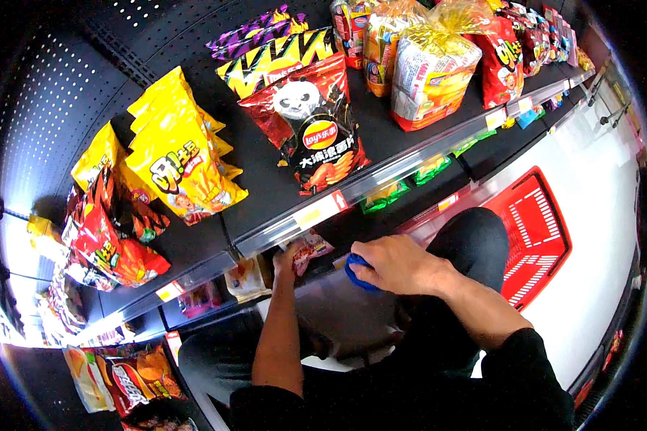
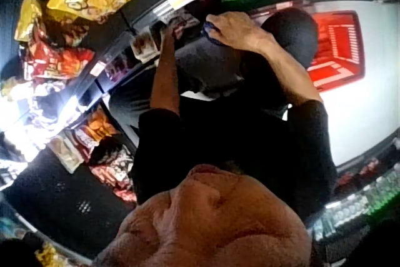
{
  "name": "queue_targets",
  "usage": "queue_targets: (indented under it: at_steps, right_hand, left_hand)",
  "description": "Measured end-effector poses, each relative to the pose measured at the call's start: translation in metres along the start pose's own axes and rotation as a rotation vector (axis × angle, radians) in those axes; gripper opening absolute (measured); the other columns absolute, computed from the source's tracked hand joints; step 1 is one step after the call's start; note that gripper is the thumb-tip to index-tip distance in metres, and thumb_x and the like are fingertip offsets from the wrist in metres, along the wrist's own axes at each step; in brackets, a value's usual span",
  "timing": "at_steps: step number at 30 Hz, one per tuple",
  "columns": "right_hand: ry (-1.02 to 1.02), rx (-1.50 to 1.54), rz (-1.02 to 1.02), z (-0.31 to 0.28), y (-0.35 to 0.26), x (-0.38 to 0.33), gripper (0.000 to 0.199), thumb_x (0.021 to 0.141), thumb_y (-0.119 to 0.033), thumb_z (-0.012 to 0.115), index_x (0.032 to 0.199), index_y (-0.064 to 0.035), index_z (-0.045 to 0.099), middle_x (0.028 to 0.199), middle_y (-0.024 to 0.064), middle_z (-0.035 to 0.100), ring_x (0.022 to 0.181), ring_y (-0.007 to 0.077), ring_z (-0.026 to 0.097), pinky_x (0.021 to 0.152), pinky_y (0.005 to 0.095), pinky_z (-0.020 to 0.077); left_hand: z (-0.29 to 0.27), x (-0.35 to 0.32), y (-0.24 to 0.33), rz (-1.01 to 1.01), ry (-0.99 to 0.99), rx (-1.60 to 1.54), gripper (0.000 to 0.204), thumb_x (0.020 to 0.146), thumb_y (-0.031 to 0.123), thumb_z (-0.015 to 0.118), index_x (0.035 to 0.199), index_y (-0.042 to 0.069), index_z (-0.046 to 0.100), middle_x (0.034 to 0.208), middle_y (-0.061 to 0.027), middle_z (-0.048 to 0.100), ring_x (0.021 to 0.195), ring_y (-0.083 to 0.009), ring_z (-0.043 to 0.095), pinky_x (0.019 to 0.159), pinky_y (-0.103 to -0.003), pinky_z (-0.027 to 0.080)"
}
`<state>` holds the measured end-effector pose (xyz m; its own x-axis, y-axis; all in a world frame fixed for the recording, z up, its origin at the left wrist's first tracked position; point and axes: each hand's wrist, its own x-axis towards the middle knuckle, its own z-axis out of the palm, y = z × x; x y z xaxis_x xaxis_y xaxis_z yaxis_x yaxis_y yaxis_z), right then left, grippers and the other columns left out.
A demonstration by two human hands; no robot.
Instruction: The person is restocking snack shelves in a store. They pick up bags of chips from a red basket, wipe the shelf with a blue cloth, and place the bags back on the shelf in an organized manner.
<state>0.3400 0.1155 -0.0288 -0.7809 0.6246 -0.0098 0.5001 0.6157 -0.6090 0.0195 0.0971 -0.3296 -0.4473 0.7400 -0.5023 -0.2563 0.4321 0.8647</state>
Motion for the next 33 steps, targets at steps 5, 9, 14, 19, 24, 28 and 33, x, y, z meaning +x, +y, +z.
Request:
queue_targets:
  at_steps: [5, 9, 14, 19, 24, 28, 33]
  right_hand:
    - [0.054, -0.01, 0.081, 0.007, -0.003, 0.003, 0.031, 0.096, -0.031, 0.054, 0.1, -0.0009, 0.056, 0.082, 0.024, 0.066, 0.081, 0.0428, 0.065, 0.071, 0.0519, 0.0514]
    - [0.255, 0.111, 0.074, 0.025, -0.001, 0.009, 0.038, 0.097, -0.031, 0.055, 0.111, 0.0047, 0.058, 0.096, 0.0294, 0.065, 0.093, 0.0442, 0.063, 0.079, 0.0484, 0.0499]
    - [0.379, 0.26, -0.027, 0.045, -0.007, 0.014, 0.038, 0.096, -0.029, 0.058, 0.117, 0.0023, 0.06, 0.106, 0.0235, 0.064, 0.102, 0.0373, 0.061, 0.089, 0.0409, 0.0472]
    - [0.363, 0.157, -0.264, 0.078, -0.016, 0.014, 0.029, 0.095, -0.029, 0.058, 0.113, -0.008, 0.068, 0.131, 0.0129, 0.059, 0.122, 0.0323, 0.051, 0.106, 0.0431, 0.0357]
    - [0.302, 0.088, -0.271, 0.098, -0.044, -0.005, 0.026, 0.093, -0.026, 0.058, 0.113, -0.0114, 0.067, 0.135, 0.007, 0.057, 0.13, 0.0312, 0.046, 0.11, 0.0464, 0.0321]
    - [0.363, 0.158, -0.194, 0.101, -0.06, -0.025, 0.026, 0.094, -0.023, 0.058, 0.113, -0.0072, 0.065, 0.127, 0.0094, 0.06, 0.126, 0.0315, 0.048, 0.108, 0.0446, 0.0347]
    - [0.333, 0.212, -0.167, 0.093, -0.064, -0.055, 0.025, 0.094, -0.019, 0.058, 0.113, -0.0039, 0.065, 0.124, 0.0121, 0.061, 0.122, 0.0327, 0.051, 0.107, 0.0449, 0.0356]
  left_hand:
    - [0.033, -0.083, 0.015, -0.132, -0.205, -0.415, 0.04, 0.078, 0.024, 0.078, 0.106, 0.0, 0.063, 0.09, -0.0105, 0.067, 0.068, -0.0186, 0.066, 0.057, -0.03, 0.053]
    - [0.054, -0.148, 0.051, -0.073, -0.273, -0.314, 0.035, 0.082, 0.024, 0.073, 0.107, 0.002, 0.061, 0.079, -0.0095, 0.068, 0.056, -0.0159, 0.064, 0.043, -0.025, 0.048]
    - [0.069, -0.208, 0.063, -0.045, -0.394, -0.22, 0.058, 0.084, 0.018, 0.073, 0.134, 0.011, 0.046, 0.117, -0.009, 0.063, 0.1, -0.0226, 0.066, 0.079, -0.034, 0.056]
    - [0.07, -0.239, 0.067, 0.012, -0.544, -0.563, 0.054, 0.094, 0.022, 0.059, 0.142, 0.012, 0.037, 0.13, -0.0093, 0.055, 0.113, -0.0244, 0.06, 0.093, -0.037, 0.052]
    - [0.057, -0.238, 0.051, 0.161, -0.5, -0.691, 0.05, 0.098, 0.033, 0.047, 0.139, 0.005, 0.041, 0.128, -0.0124, 0.057, 0.114, -0.0249, 0.06, 0.095, -0.038, 0.051]
    - [0.05, -0.243, 0.054, 0.219, -0.39, -0.691, 0.048, 0.095, 0.029, 0.051, 0.135, 0.005, 0.046, 0.126, -0.0119, 0.058, 0.112, -0.0236, 0.061, 0.095, -0.038, 0.051]
    - [0.042, -0.239, 0.064, 0.247, -0.503, -0.923, 0.05, 0.094, 0.024, 0.051, 0.139, 0.005, 0.042, 0.129, -0.0141, 0.057, 0.112, -0.0273, 0.061, 0.096, -0.04, 0.051]
